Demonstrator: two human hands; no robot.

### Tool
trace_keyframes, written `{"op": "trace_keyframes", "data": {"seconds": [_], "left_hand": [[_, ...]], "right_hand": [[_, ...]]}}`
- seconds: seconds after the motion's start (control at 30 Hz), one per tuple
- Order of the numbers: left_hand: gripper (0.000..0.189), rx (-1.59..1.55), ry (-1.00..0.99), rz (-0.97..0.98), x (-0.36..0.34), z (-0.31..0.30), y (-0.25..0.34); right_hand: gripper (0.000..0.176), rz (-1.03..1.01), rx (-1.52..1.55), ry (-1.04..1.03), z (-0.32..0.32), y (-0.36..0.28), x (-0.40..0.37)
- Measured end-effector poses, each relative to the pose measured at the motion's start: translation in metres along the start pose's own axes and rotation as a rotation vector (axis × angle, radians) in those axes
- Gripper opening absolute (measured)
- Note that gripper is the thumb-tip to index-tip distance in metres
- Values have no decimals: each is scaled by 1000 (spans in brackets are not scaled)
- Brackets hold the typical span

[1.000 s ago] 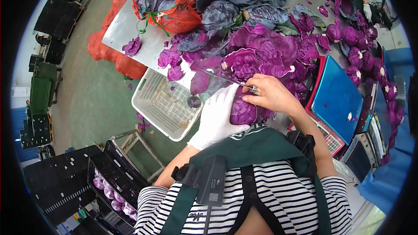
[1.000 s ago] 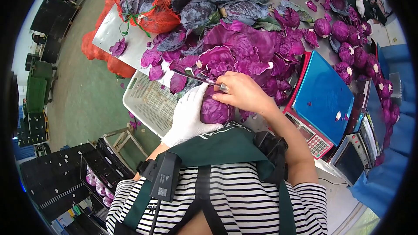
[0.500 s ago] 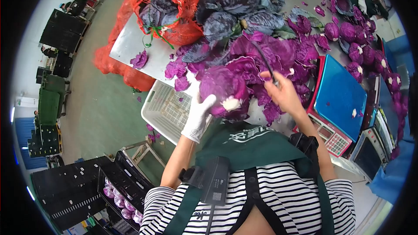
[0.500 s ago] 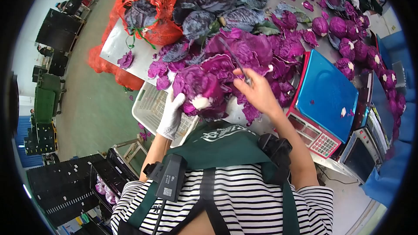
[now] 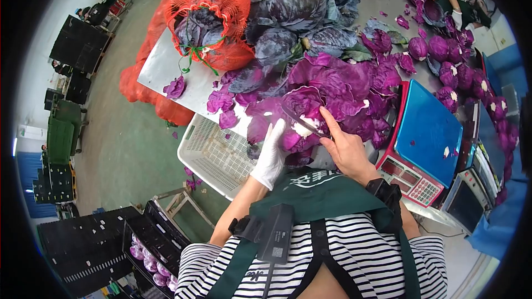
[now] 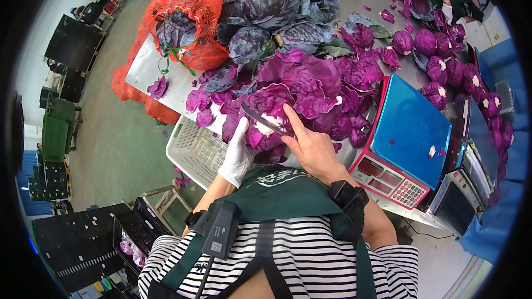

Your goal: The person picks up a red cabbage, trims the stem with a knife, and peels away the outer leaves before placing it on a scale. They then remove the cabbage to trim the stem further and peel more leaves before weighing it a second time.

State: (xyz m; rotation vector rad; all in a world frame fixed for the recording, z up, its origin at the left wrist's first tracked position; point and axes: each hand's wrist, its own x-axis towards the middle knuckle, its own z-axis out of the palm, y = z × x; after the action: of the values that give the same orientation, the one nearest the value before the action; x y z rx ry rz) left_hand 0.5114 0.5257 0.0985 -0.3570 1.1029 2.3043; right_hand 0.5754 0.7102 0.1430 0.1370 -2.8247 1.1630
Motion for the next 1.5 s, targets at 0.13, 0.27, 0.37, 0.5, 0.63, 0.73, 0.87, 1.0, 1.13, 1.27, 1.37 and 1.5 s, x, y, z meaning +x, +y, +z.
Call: {"op": "trace_keyframes", "data": {"seconds": [0.13, 0.27, 0.37, 0.5, 0.63, 0.73, 0.87, 1.0, 1.13, 1.27, 1.37, 1.5], "left_hand": [[54, 29, 39, -33, 2, -4, -5], [54, 51, 49, -46, 3, -7, -6], [73, 23, 22, -79, 3, -6, -3], [65, 54, 1, -49, 0, 4, 1], [61, 36, 36, -50, -3, 14, 7], [59, 63, 24, -15, -1, 13, 1], [60, 59, -5, -18, 2, 11, 2], [67, 77, -37, 26, 4, -10, -7], [81, 94, -261, 83, -15, -1, 17], [89, 117, -488, 71, -29, 0, 36], [76, 137, -324, 62, -29, 12, 43], [78, 303, -128, 28, -5, 5, 41]], "right_hand": [[69, 7, -85, 1, 4, 3, -2], [70, 59, -169, -54, 8, 4, 2], [68, 74, -209, -44, 10, 3, 4], [62, 111, -254, -31, 16, 0, 11], [54, 157, -311, 16, 22, 2, 18], [47, -80, -395, -11, 6, 28, 29], [36, 90, 125, 131, 2, 51, 42], [38, 275, 520, 218, 4, 54, 57], [40, 296, 653, 283, -14, 66, 76], [34, 337, 683, 310, -16, 67, 92], [42, 272, 486, 274, -22, 57, 94], [59, 173, 242, 169, -43, 9, 53]]}}
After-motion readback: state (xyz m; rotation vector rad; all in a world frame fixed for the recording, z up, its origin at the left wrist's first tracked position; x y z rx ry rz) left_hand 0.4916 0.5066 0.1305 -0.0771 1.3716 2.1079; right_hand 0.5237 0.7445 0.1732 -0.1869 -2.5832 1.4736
